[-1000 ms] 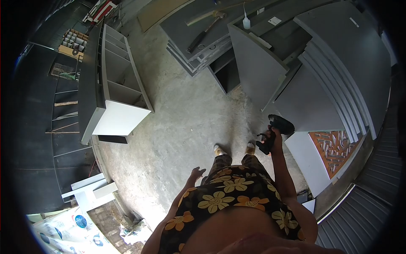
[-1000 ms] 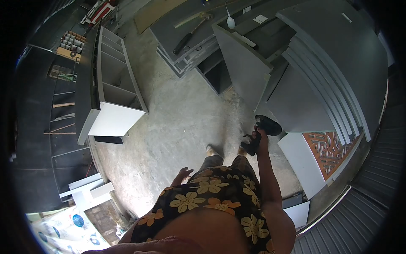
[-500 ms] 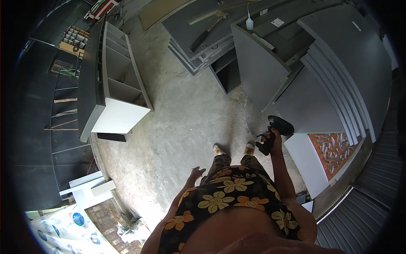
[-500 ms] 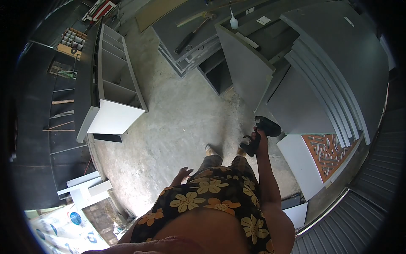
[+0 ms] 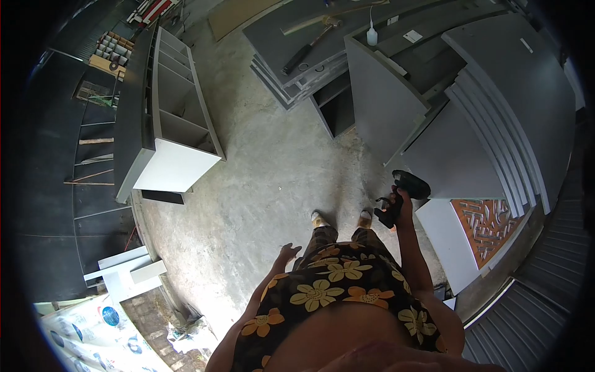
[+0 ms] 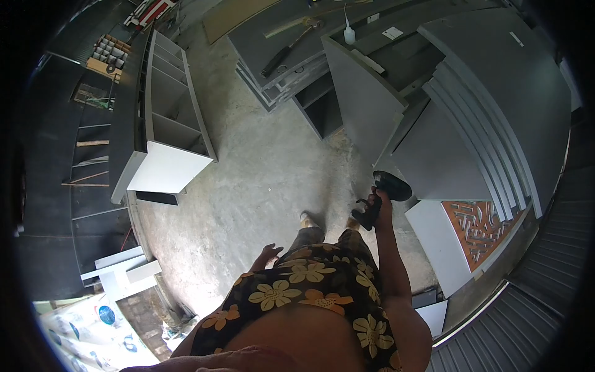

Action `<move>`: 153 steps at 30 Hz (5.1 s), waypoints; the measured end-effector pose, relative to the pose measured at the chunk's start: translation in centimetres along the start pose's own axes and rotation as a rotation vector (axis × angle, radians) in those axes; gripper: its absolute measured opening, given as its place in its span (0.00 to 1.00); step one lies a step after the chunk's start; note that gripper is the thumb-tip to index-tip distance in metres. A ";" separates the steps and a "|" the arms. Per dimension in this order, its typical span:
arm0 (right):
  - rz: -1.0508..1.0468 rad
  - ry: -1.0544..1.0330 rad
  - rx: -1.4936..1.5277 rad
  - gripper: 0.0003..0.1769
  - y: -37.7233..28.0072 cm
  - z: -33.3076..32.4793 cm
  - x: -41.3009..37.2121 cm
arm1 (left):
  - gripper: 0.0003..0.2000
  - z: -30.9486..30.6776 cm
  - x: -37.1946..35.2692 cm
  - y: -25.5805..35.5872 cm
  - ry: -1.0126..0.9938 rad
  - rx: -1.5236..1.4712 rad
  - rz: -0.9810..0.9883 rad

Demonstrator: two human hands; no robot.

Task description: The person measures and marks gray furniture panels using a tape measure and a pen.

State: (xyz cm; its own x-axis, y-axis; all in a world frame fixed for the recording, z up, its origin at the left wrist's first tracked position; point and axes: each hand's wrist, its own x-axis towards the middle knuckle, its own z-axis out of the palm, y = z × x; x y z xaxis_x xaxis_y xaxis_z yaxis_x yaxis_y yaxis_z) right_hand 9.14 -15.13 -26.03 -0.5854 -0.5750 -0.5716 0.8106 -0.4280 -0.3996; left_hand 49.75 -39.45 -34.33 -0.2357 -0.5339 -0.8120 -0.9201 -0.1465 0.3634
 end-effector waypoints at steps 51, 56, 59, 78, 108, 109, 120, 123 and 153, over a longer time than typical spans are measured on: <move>-0.011 0.026 -0.003 0.16 0.6 -0.3 -0.2 | 0.44 0.5 0.7 -1.3 -0.060 0.230 0.021; -0.006 0.050 -0.017 0.15 0.6 -0.8 0.3 | 0.43 0.2 -0.6 0.0 -0.060 0.245 0.023; -0.002 0.035 0.001 0.15 0.7 -1.0 0.7 | 0.43 0.2 -0.6 0.2 -0.053 0.249 0.040; -0.002 0.046 -0.045 0.17 -0.2 0.1 0.6 | 0.43 0.8 0.9 -0.5 -0.017 0.190 0.028; -0.356 -0.169 0.114 0.17 -8.7 8.6 0.0 | 0.40 -3.2 -3.4 6.9 -0.113 0.252 0.028; -0.358 -0.181 0.125 0.16 -8.8 8.8 0.2 | 0.40 -3.2 -3.1 6.7 -0.110 0.273 0.057; -0.353 -0.217 0.070 0.13 -9.1 9.2 1.7 | 0.39 -2.8 -3.1 5.6 -0.058 0.018 -0.057; -0.365 -0.130 0.049 0.17 -8.7 9.2 1.5 | 0.39 -2.5 2.8 0.4 -0.095 0.285 0.030; -0.235 -0.128 -1.100 0.23 -3.5 0.2 -4.8 | 0.44 1.9 5.3 2.7 -0.064 0.483 0.224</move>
State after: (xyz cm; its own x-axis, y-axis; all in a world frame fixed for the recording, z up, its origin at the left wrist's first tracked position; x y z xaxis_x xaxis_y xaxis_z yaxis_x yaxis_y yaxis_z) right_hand 9.12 -11.07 -21.79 -0.6712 -0.6551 -0.3468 0.2157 0.2749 -0.9370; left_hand 45.43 -41.05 -38.52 -0.4479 -0.4542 -0.7701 -0.8806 0.3734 0.2919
